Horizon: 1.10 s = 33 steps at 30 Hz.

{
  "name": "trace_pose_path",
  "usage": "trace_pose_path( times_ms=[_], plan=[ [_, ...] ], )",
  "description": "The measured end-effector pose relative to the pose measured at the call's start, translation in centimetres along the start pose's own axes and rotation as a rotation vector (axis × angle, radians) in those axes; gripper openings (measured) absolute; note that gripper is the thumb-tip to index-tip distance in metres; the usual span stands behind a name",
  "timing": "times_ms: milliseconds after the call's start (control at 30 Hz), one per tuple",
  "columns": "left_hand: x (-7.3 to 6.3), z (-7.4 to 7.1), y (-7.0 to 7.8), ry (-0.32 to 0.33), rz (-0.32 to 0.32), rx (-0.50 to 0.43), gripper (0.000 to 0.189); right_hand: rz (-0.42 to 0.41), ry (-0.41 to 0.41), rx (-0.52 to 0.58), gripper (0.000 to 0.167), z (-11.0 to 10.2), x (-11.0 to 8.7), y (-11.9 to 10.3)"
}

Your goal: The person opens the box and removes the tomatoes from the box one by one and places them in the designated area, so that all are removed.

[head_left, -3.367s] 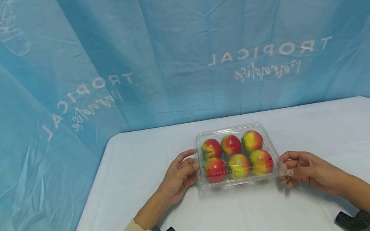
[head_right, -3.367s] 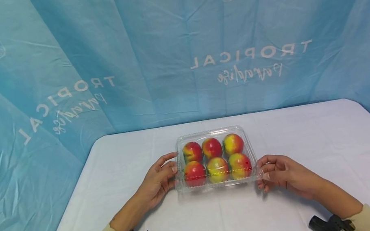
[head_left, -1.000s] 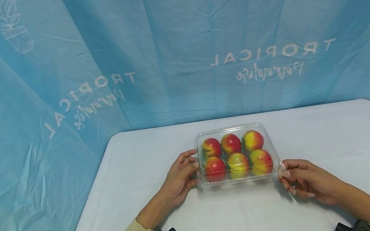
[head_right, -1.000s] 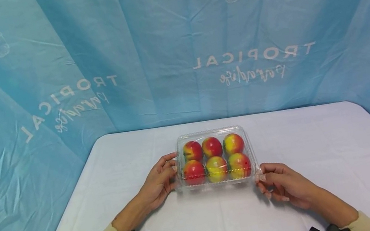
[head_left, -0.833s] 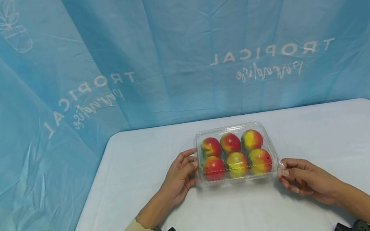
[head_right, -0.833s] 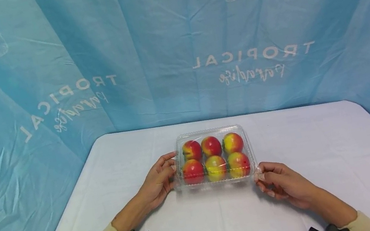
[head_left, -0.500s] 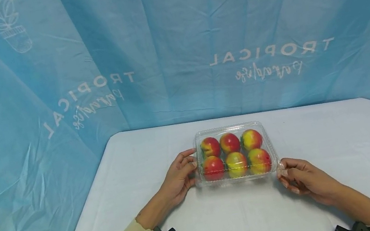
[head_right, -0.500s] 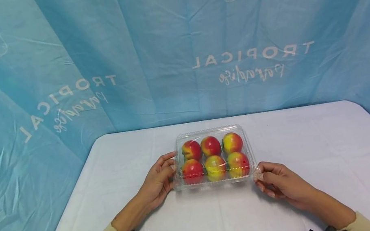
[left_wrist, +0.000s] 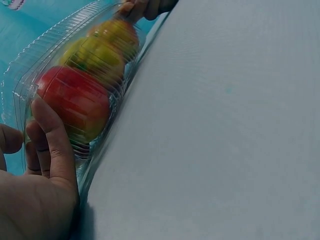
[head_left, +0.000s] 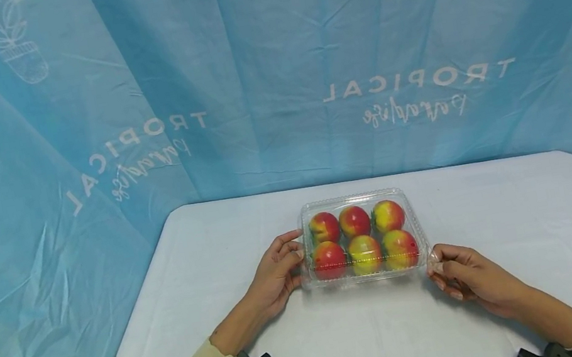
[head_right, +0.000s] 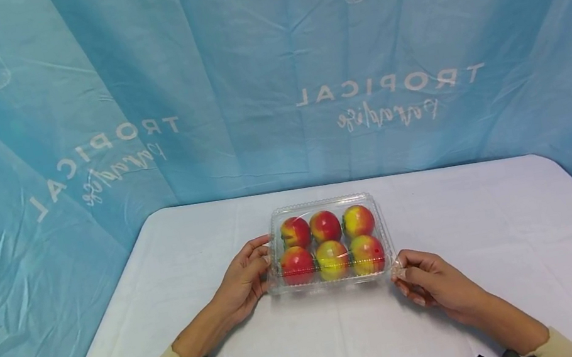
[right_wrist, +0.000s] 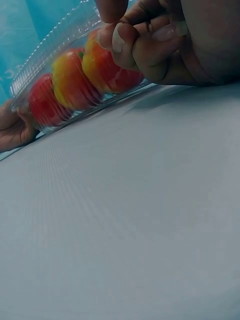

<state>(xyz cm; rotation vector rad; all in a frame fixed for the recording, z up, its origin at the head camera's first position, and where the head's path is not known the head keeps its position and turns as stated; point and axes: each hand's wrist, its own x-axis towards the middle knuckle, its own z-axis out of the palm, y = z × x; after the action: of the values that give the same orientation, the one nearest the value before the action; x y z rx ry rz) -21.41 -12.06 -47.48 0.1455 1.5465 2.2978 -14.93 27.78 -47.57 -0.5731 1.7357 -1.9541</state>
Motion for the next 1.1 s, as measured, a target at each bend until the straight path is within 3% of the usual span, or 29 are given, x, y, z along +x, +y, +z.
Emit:
trace_pose_path(
  times_ms=[367,633,900,1100],
  plan=[
    [0.0,0.1,0.1,0.003,0.002,0.004,0.049,0.001,0.010,-0.033,0.019,0.0,0.0,-0.1],
    [0.0,0.0,0.0,0.011,-0.001,0.003,0.048,0.020,0.050,0.025,0.019,0.3,-0.1,-0.3],
    [-0.2,0.2,-0.1,0.021,0.021,0.029,0.050,0.046,0.226,-0.010,0.011,1.7,-0.1,-0.3],
    [-0.1,0.2,-0.2,0.042,0.027,0.038,0.051,-0.035,0.330,0.050,0.010,2.5,0.0,0.0]
  ],
)
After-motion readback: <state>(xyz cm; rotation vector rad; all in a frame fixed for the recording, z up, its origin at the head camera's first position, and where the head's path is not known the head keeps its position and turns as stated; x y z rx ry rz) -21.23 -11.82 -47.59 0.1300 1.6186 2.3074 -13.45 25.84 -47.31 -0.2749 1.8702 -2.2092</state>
